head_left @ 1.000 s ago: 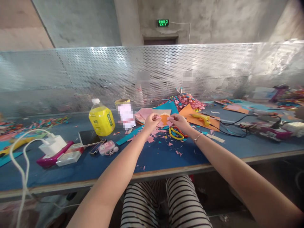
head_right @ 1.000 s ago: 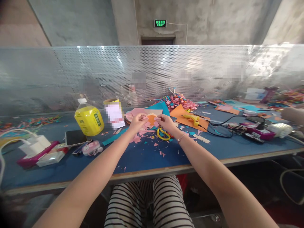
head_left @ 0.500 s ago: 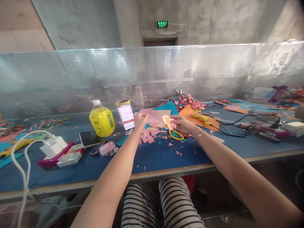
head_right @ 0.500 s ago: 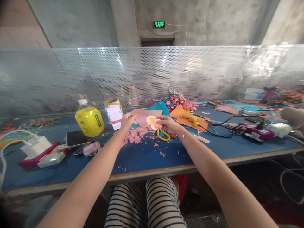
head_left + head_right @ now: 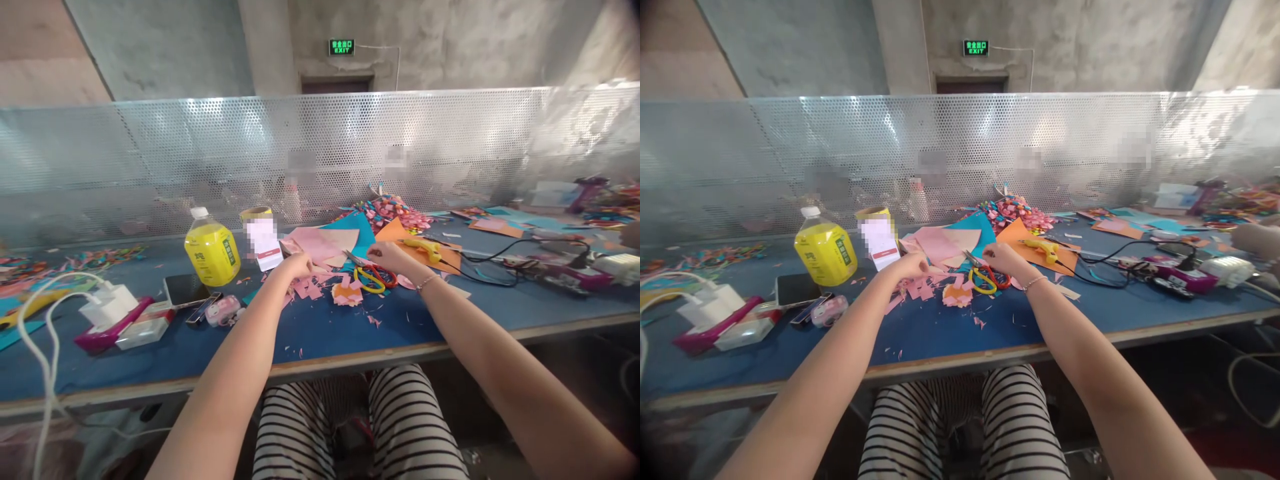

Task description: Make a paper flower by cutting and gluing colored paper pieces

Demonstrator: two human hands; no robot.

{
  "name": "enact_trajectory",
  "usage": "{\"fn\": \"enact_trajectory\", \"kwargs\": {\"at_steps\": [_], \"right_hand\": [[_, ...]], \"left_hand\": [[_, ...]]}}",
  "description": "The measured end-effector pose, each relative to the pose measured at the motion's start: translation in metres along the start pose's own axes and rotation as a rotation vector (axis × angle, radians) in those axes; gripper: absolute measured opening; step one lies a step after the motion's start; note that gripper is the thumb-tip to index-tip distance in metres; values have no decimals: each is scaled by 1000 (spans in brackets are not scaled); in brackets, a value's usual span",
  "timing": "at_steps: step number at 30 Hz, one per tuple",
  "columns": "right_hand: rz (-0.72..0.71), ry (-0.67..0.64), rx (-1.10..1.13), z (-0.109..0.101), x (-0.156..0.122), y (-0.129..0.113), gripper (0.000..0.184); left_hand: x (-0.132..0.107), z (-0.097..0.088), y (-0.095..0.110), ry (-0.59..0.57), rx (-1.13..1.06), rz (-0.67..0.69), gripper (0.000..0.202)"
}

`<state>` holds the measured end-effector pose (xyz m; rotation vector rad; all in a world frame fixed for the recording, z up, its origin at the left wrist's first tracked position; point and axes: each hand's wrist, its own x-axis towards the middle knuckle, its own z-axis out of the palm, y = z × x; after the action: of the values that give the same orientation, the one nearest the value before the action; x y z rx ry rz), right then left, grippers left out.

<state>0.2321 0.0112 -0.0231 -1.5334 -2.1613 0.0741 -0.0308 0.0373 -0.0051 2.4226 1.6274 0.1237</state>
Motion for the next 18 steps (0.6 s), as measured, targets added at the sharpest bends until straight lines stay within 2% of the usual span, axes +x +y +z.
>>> {"fn": "enact_trajectory", "kwargs": {"at_steps": [2,3,9,14,16,18], "right_hand": [[29,-7,-6,1,0,5,22],[40,-4,-2,2,0,7,23],[46,20,18,0,-1,7,23],[46,34,31,-1,-3,5,24],[36,33,39,0,-3,5,24],[34,28,44,0,-3,4,25]], "left_hand": [[-2,-3,0,-75,28,-12,18],[-3,-4,-1,-71,37,-12,19],[-1,-5,-9,181,-23,57,16],[-1,-9,-9,449,-143,20,9],[-2,-11,-6,522,-181,16,5],[-3,-13,-4,560,-215,25,11]]}}
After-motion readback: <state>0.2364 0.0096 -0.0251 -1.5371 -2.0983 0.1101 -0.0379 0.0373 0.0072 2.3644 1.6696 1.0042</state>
